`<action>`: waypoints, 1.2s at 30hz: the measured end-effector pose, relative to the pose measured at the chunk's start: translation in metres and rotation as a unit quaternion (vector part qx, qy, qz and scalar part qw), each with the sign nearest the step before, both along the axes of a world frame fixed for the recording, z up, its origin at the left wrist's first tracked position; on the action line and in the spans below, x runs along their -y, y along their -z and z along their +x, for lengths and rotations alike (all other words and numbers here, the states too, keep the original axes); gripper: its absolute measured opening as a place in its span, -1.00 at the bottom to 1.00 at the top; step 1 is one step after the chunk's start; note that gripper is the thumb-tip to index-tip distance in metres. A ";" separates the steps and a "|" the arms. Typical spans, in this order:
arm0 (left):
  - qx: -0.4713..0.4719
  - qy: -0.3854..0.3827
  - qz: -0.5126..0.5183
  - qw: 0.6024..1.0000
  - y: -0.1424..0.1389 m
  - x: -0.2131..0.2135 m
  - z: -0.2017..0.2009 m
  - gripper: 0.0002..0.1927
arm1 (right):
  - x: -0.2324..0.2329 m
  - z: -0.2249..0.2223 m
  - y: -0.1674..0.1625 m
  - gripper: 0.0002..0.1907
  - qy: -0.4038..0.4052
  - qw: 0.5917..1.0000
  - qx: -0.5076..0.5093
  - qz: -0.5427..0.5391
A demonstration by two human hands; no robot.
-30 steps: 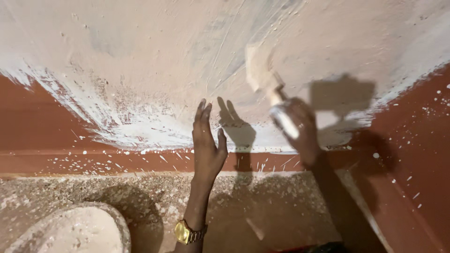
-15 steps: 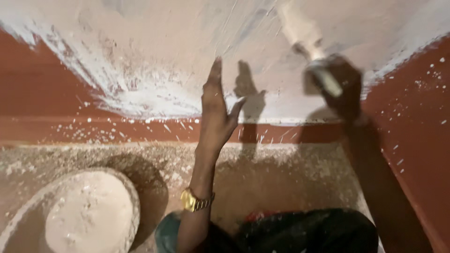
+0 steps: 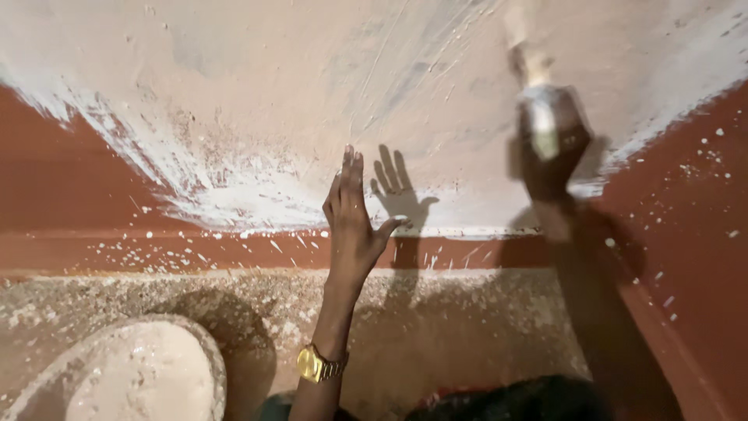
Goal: The person repeatedly scoops white plaster from a bucket on the floor and applies it to a reddish-brown wall using a trowel. The person spreads the plaster in broad strokes, gradually covering more of the wall surface.
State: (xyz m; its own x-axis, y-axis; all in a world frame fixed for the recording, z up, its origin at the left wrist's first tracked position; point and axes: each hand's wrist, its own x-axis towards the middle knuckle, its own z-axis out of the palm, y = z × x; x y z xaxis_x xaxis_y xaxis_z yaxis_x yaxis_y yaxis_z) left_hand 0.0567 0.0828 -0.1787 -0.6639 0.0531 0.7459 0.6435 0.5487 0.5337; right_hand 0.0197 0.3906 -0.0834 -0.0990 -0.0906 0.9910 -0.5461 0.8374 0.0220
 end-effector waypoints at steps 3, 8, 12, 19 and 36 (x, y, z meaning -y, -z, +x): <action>-0.006 -0.005 0.009 1.000 0.003 0.000 -0.005 0.35 | 0.031 -0.004 0.039 -0.75 -0.010 0.991 0.095 0.090; 0.001 -0.019 0.018 1.000 0.010 -0.002 -0.013 0.34 | 0.057 0.024 0.104 -0.69 -0.019 0.966 0.190 0.174; 0.043 -0.070 0.026 0.996 0.021 -0.006 -0.015 0.32 | 0.040 0.027 0.131 -0.65 -0.048 0.965 0.222 0.134; 0.049 -0.057 -0.002 0.997 0.030 -0.015 -0.016 0.37 | -0.048 0.000 0.129 -0.64 0.008 0.984 0.111 -0.138; 0.058 -0.084 -0.059 0.993 0.034 -0.014 -0.014 0.27 | 0.048 0.029 0.198 -0.61 -0.043 0.968 0.232 0.086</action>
